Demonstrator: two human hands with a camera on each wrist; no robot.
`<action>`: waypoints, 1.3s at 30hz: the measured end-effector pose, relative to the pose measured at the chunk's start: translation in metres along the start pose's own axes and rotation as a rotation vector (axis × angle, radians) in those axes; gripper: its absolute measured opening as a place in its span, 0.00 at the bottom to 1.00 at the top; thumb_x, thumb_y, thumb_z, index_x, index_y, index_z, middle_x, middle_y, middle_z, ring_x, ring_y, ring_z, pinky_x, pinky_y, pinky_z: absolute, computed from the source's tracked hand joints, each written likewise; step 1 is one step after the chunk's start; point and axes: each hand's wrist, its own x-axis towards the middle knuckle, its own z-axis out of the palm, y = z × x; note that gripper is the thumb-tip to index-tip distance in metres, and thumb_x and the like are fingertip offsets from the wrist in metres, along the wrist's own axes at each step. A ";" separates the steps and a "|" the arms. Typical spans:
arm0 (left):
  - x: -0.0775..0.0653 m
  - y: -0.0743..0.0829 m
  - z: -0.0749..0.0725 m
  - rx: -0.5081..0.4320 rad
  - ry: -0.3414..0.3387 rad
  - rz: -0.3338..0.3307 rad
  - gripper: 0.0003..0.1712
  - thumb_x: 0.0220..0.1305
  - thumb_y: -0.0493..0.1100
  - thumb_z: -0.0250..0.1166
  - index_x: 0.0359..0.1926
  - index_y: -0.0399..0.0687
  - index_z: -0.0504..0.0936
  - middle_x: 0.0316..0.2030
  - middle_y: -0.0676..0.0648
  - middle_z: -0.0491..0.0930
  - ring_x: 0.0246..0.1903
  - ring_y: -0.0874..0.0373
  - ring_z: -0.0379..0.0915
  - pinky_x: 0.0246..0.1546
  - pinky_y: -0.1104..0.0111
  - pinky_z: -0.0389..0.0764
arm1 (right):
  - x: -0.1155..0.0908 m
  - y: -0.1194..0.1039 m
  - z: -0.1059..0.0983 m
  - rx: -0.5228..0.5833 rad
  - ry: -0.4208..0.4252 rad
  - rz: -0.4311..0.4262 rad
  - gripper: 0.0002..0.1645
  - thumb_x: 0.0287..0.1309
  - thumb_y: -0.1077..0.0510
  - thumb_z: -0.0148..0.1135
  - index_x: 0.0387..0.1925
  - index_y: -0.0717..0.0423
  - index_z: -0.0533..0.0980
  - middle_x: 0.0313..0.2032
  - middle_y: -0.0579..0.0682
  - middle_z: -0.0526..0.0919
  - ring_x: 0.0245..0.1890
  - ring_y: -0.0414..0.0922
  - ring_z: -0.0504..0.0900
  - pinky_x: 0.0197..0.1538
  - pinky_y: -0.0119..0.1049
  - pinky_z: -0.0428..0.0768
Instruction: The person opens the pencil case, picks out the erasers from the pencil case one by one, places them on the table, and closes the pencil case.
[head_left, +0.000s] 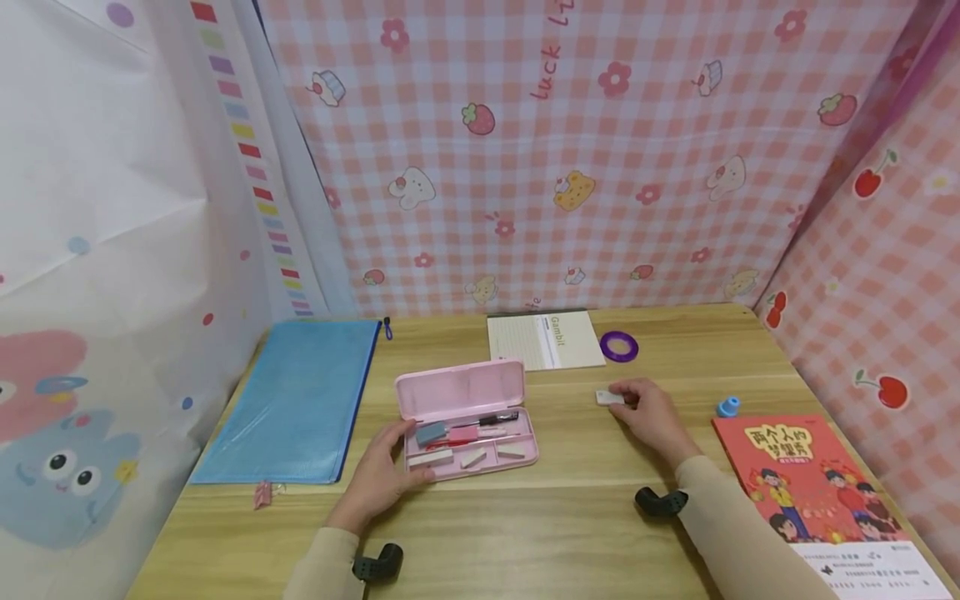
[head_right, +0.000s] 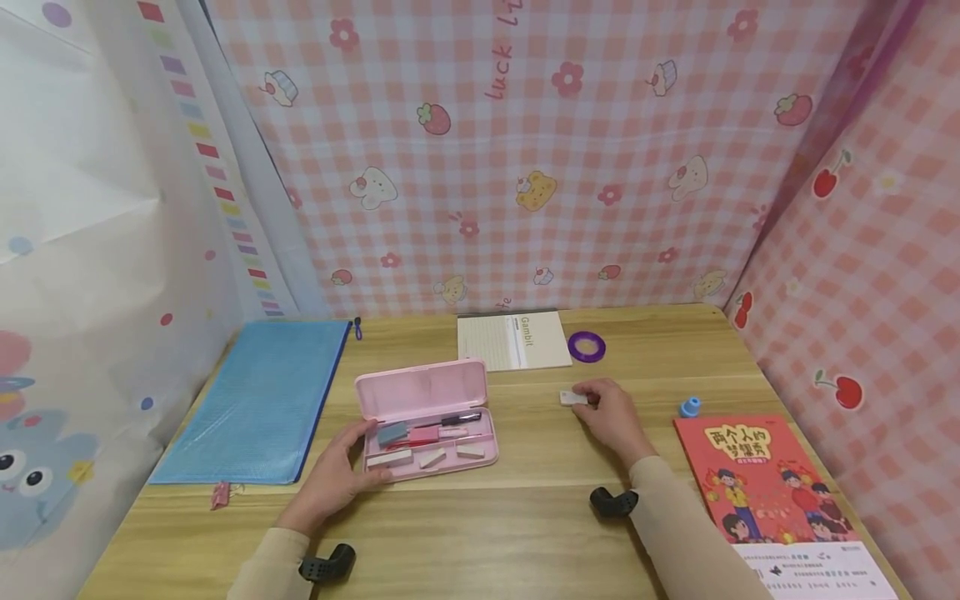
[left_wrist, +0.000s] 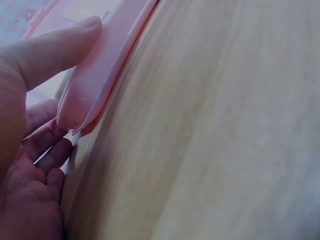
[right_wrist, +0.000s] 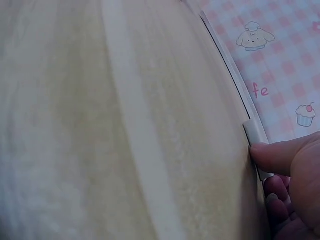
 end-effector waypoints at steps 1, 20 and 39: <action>0.000 0.000 0.000 0.003 0.000 0.000 0.52 0.41 0.50 0.80 0.68 0.47 0.66 0.68 0.44 0.61 0.68 0.49 0.55 0.67 0.56 0.60 | -0.001 0.000 0.000 -0.002 0.003 -0.006 0.14 0.58 0.62 0.66 0.47 0.58 0.80 0.43 0.57 0.77 0.42 0.51 0.75 0.46 0.44 0.76; -0.001 0.000 0.000 0.002 0.005 0.000 0.54 0.41 0.51 0.80 0.69 0.46 0.65 0.69 0.43 0.60 0.68 0.46 0.54 0.68 0.55 0.60 | -0.001 0.001 0.003 -0.025 0.038 -0.050 0.14 0.57 0.62 0.67 0.46 0.59 0.81 0.42 0.56 0.77 0.41 0.50 0.76 0.44 0.43 0.76; -0.002 0.000 0.000 0.001 0.003 0.006 0.53 0.41 0.52 0.80 0.69 0.48 0.65 0.69 0.44 0.60 0.68 0.48 0.54 0.67 0.56 0.61 | -0.017 -0.061 0.017 0.126 -0.066 -0.087 0.22 0.59 0.58 0.66 0.54 0.62 0.75 0.47 0.58 0.79 0.46 0.52 0.78 0.48 0.45 0.80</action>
